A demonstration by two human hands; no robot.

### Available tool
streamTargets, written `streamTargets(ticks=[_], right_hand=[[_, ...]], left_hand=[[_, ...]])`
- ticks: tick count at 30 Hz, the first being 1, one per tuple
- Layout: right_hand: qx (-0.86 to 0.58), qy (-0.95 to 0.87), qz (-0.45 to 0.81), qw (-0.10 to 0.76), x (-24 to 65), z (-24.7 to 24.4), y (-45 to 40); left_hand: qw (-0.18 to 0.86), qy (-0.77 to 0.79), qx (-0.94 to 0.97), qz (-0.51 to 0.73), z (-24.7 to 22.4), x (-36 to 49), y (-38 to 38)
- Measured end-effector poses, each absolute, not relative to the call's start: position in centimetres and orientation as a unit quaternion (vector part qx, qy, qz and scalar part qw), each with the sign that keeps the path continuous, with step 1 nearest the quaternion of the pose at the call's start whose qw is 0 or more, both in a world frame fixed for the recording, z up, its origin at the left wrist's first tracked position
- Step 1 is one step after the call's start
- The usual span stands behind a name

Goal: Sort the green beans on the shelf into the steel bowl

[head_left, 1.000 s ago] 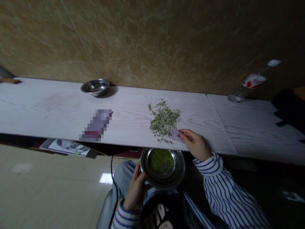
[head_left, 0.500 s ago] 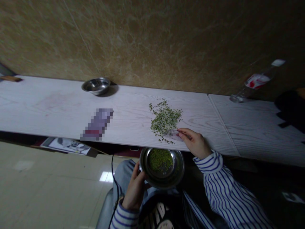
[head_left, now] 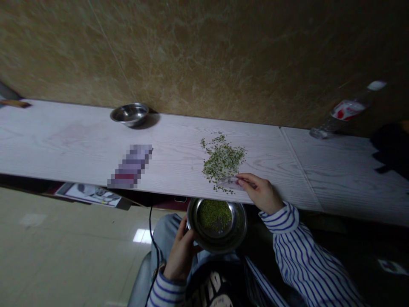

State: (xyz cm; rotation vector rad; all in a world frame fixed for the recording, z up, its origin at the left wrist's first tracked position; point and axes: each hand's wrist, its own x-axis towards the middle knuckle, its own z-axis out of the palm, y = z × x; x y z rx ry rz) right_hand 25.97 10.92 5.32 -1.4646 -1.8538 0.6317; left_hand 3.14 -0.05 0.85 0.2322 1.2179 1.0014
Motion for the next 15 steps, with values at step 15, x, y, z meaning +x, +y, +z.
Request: streamTargets(ticks=[15], right_hand=[[-0.620, -0.636, 0.260, 0.380, 27.2, 4.0, 8.9]], left_hand=[[0.700, 0.536, 0.101, 0.461, 0.6, 3.6, -0.1]])
